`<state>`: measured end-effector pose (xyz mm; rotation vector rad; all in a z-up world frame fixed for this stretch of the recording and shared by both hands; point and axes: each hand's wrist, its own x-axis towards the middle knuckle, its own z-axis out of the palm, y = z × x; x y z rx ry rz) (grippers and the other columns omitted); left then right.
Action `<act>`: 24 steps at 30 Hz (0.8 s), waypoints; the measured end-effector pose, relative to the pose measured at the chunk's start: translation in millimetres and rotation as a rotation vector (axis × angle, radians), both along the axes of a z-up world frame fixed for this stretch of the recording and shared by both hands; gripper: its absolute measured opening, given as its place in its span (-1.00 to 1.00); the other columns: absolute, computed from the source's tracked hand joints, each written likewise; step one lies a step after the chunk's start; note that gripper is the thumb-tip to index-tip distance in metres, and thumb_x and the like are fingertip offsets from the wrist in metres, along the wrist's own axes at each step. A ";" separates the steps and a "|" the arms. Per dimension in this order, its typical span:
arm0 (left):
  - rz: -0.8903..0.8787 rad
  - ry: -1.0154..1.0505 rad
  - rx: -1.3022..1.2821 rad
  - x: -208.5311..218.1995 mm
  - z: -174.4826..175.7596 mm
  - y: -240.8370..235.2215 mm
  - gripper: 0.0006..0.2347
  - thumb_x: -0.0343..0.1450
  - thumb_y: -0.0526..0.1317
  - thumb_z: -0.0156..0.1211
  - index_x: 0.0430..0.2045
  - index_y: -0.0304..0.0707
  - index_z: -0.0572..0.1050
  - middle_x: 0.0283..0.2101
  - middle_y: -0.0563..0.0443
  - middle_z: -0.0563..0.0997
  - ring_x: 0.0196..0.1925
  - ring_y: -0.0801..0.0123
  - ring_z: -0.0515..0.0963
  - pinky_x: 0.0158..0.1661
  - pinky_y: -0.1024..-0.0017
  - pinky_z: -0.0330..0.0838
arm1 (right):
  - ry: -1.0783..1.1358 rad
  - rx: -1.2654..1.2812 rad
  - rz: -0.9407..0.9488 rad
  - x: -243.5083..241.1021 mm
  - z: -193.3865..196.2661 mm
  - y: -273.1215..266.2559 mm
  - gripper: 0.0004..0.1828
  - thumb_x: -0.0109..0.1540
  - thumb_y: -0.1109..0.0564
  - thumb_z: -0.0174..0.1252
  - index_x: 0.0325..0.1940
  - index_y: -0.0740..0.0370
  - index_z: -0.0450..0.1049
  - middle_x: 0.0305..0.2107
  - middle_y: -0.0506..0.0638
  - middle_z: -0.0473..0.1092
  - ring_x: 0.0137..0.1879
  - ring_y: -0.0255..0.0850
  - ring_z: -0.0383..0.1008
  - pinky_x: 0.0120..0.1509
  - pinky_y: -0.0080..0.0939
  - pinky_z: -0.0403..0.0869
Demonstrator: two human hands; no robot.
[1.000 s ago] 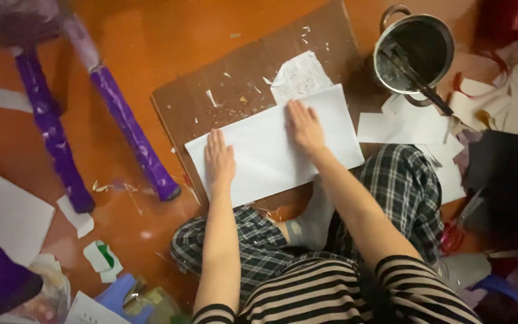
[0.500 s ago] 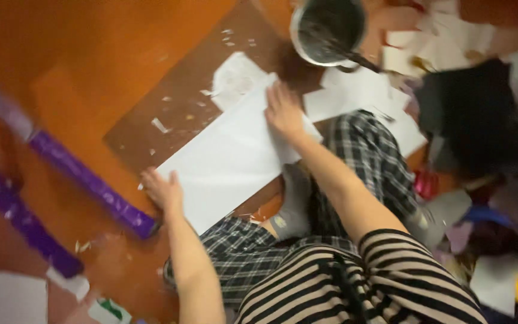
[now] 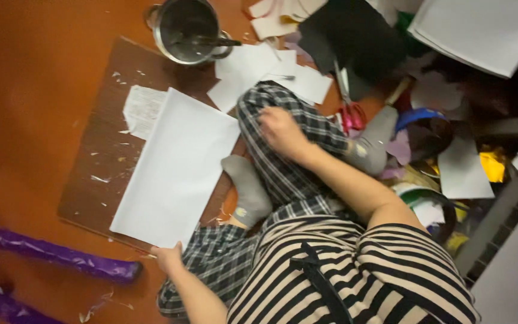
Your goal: Cutting paper into strips and gluing them onto a purple paper sculpture frame.
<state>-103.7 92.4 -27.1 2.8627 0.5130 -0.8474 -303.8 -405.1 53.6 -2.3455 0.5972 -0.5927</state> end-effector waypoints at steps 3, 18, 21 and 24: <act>0.027 0.043 0.016 14.9 -8.8 5.7 -0.07 0.18 -0.21 0.59 0.36 -0.59 0.04 0.22 -0.58 0.47 0.27 -0.20 0.52 0.29 0.12 0.37 | 0.119 -0.015 -0.154 -71.3 -27.7 -43.3 -0.78 0.25 0.23 0.14 -0.06 0.37 0.54 -0.02 0.28 0.47 0.13 0.22 0.44 0.26 0.06 0.41; 0.352 -0.022 -0.541 31.8 -28.2 33.6 -0.63 0.25 -0.46 0.40 -0.09 -0.69 0.49 -0.09 -0.26 0.63 -0.18 0.13 0.64 -0.20 0.20 0.53 | 0.498 1.130 -0.528 -364.5 18.9 -72.0 -0.71 0.35 0.08 0.09 -0.13 0.38 0.58 -0.41 0.14 0.57 -0.38 -0.15 0.61 -0.21 -0.05 0.58; 0.381 0.028 -0.350 40.5 -30.6 40.2 -0.65 0.34 -0.32 0.50 -0.06 -0.63 0.59 -0.08 -0.32 0.63 -0.17 0.26 0.18 -0.26 0.15 0.02 | 0.704 0.810 -0.283 -362.6 -3.4 -44.3 -0.73 0.26 0.11 0.14 -0.01 0.21 0.59 -0.35 0.12 0.61 -0.29 -0.11 0.65 -0.11 -0.07 0.58; 0.313 -0.191 -0.716 30.4 -21.7 37.3 -0.64 0.25 -0.51 0.38 -0.07 -0.56 0.50 -0.07 -0.16 0.63 -0.13 0.23 0.63 -0.21 0.31 0.55 | 0.800 0.505 -0.362 -342.7 -16.2 -18.5 -0.72 0.24 0.04 0.23 -0.03 0.21 0.61 -0.21 0.20 0.57 -0.18 0.09 0.59 -0.02 0.06 0.52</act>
